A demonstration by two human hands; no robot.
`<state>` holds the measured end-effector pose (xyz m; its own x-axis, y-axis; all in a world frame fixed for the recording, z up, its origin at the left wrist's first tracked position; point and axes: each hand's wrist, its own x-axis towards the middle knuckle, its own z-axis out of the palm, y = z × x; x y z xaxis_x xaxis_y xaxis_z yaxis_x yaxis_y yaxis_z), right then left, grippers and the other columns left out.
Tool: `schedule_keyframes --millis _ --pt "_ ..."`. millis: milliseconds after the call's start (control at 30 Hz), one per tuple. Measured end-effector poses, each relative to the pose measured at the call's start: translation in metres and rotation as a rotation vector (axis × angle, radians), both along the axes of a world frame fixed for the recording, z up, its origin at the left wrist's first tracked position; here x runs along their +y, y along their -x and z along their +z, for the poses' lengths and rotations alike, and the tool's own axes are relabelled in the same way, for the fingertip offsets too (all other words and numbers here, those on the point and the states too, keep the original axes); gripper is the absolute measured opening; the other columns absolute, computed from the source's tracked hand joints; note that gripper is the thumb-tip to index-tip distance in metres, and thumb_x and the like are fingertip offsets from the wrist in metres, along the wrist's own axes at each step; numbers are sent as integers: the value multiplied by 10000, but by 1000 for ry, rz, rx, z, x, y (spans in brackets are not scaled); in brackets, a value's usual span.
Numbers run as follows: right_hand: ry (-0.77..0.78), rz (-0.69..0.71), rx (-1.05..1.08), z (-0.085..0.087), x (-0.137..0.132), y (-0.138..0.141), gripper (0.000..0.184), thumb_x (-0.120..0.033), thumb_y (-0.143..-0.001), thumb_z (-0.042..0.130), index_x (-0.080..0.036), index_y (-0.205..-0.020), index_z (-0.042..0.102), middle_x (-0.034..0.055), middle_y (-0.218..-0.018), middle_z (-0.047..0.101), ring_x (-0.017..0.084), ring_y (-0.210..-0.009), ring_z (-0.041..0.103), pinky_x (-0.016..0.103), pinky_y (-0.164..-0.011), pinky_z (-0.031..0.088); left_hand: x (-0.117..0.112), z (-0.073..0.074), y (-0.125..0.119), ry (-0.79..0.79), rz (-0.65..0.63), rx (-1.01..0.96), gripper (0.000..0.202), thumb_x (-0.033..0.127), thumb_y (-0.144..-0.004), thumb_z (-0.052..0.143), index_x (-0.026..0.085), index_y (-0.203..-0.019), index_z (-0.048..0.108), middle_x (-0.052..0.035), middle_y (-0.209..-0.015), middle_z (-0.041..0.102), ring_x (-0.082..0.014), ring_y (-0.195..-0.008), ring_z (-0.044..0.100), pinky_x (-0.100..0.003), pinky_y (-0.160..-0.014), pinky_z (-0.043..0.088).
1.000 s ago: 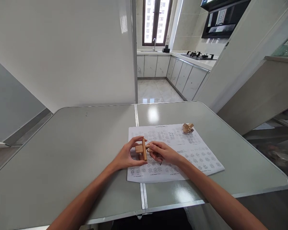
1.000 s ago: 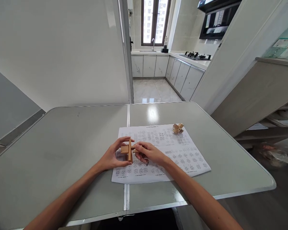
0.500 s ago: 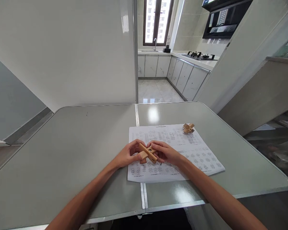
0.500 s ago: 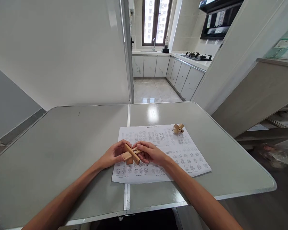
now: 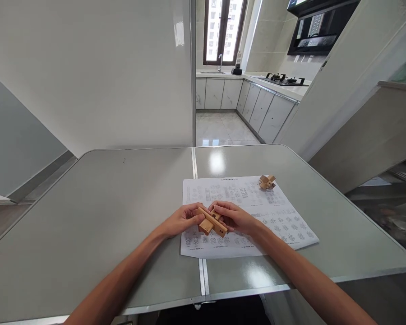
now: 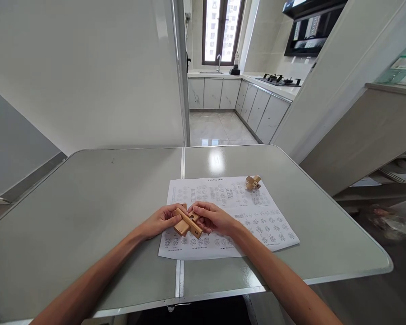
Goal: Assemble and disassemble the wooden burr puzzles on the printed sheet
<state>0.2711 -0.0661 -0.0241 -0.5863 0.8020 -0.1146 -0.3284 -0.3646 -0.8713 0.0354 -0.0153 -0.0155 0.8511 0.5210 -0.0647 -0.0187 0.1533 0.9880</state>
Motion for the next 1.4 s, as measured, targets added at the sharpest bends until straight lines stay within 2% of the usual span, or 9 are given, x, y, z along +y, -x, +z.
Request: schedule_keyframes --millis 133,233,367,533,633,767,1067,1200,1400 --pt "-69 -143 -62 -1 1 2 440 -607 -965 634 -194 -1110 599 -81 -591 542 65 -385 407 200 -373 277 1 -3 -1 47 134 -62 365 483 -912 748 155 -1068 715 -79 -985 730 -180 -835 682 -276 -743 529" --pt "-264 -330 -246 -3 0 5 377 -578 -1008 572 -214 -1104 598 -60 -644 568 93 -467 473 227 -444 363 7 -3 -2 113 326 -152 413 516 -888 765 153 -1079 711 -63 -885 726 -154 -722 649 -277 -707 511" --pt "-699 -442 -622 -2 -5 11 292 -459 -966 672 -243 -1159 632 61 -1037 693 210 -934 662 378 -812 565 15 -1 -2 180 558 -225 387 475 -812 848 162 -995 711 -39 -905 721 -98 -606 584 -247 -622 455" --pt "-1039 -281 -870 -8 -7 17 821 -459 -815 847 -304 -1508 436 107 -1571 470 332 -1491 375 564 -1209 386 16 1 -3 176 612 -181 391 473 -817 840 178 -1046 720 -20 -942 724 -94 -584 587 -250 -606 426" --pt "-1073 -255 -922 -15 -5 19 875 -485 -811 853 -299 -1536 399 108 -1576 484 335 -1527 332 584 -1230 352 14 1 -4 158 600 -168 450 532 -825 816 180 -1088 718 -13 -865 705 -101 -581 587 -259 -613 426" --pt "-1051 -328 -916 -16 -1 16 810 -435 -760 894 -293 -1446 488 101 -1435 600 322 -1389 510 555 -1156 442 13 1 -5 142 619 -157 473 552 -830 805 178 -1105 712 -7 -831 690 -97 -585 572 -257 -607 409" --pt "-832 -815 -738 4 0 7 524 -443 -864 791 -278 -1306 563 107 -1372 623 305 -1268 594 512 -1034 520 19 -5 -4 153 693 -208 438 529 -824 819 161 -1048 736 7 -823 649 -74 -619 502 -219 -627 413" --pt "-985 -848 -704 8 -7 16 591 -424 -839 831 -282 -1335 543 134 -1436 572 331 -1334 554 539 -1057 509 20 -5 -4 178 714 -218 458 531 -803 836 154 -1042 734 19 -803 629 -73 -623 507 -217 -640 426" --pt "-1138 -824 -722 6 -11 23 721 -426 -825 861 -305 -1418 468 145 -1484 520 346 -1392 511 588 -1129 470 15 -5 -5 208 556 -139 428 503 -804 843 143 -1007 728 7 -755 645 -94 -632 531 -231 -645 427"
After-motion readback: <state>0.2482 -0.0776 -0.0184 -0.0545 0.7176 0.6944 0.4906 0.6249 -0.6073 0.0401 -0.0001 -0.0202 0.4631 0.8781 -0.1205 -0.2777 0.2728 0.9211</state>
